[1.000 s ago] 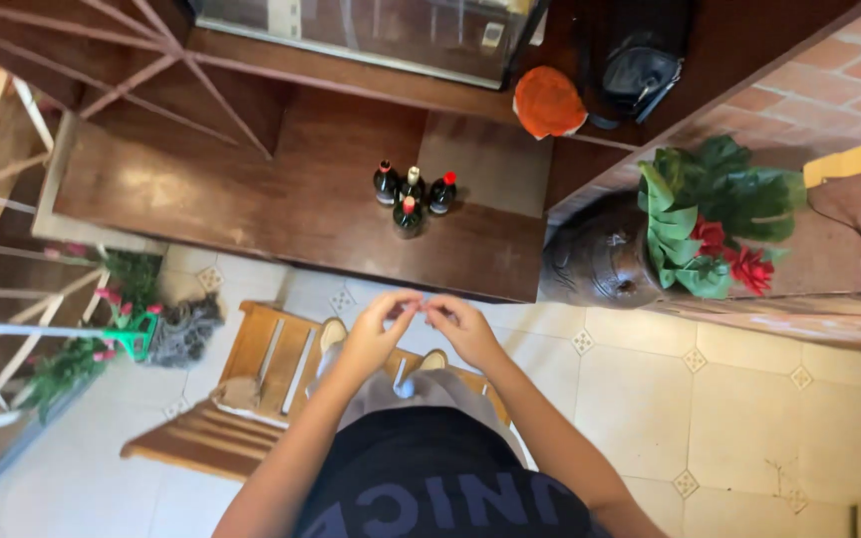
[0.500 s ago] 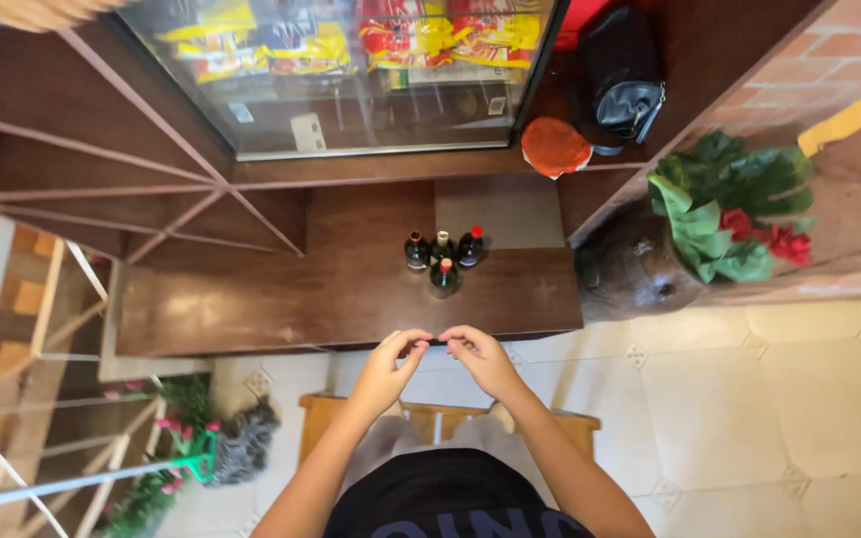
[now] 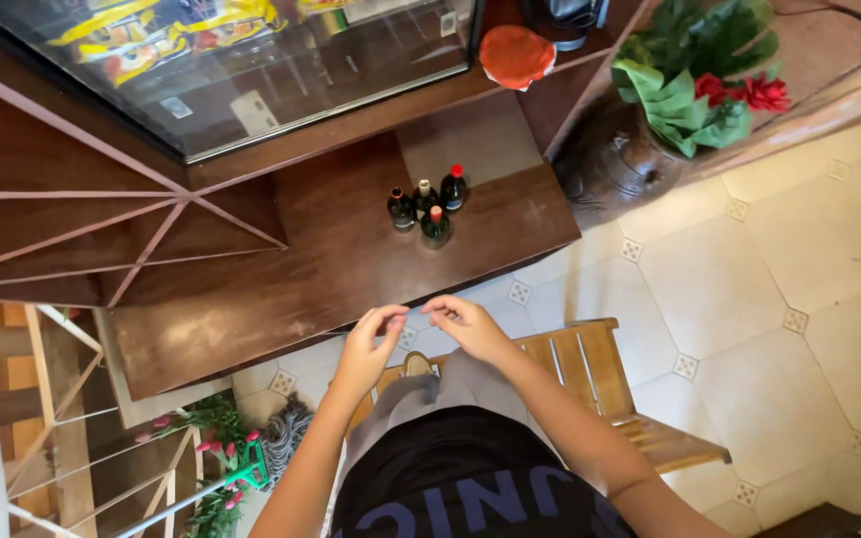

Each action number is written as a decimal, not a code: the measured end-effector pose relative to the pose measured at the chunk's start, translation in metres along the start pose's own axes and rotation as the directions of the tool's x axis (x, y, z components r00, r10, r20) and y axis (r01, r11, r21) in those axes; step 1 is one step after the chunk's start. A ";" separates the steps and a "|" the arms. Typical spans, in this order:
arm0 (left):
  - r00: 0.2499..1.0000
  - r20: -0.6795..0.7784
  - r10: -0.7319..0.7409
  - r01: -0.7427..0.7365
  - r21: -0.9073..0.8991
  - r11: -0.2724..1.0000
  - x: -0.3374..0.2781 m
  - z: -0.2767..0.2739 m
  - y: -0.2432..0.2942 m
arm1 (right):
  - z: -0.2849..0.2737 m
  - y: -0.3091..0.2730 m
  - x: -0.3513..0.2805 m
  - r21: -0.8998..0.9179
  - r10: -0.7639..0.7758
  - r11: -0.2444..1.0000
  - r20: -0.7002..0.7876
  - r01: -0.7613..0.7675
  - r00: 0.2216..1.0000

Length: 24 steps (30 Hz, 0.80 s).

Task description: Organizes wine bottles on a shelf and cleans a wooden counter with a cloth.

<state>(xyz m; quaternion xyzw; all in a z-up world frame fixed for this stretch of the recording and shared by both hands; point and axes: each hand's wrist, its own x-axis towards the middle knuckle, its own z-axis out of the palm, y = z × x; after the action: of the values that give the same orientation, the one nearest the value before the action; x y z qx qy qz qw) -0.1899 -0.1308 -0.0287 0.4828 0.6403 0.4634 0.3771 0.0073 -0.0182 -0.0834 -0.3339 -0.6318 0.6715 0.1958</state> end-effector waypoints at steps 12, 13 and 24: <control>0.984 0.072 -0.161 0.173 -0.216 0.961 0.064 0.081 -0.121 | -0.024 0.074 0.034 0.024 -0.014 1.000 -0.111 0.017 0.994; 0.985 0.078 -0.155 0.169 -0.221 0.961 0.066 0.088 -0.131 | -0.024 0.085 0.031 0.019 -0.015 1.000 -0.118 0.017 0.993; 0.976 -0.205 -0.072 0.115 0.207 0.972 0.181 0.142 -0.248 | -0.070 0.218 0.123 -0.014 0.011 1.000 -0.268 -0.015 0.963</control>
<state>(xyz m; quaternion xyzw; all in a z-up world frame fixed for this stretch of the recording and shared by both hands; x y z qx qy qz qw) -0.1697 0.0513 -0.3131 0.4424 0.7433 0.4174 0.2786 0.0045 0.0896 -0.3198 -0.4272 -0.6029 0.6163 0.2723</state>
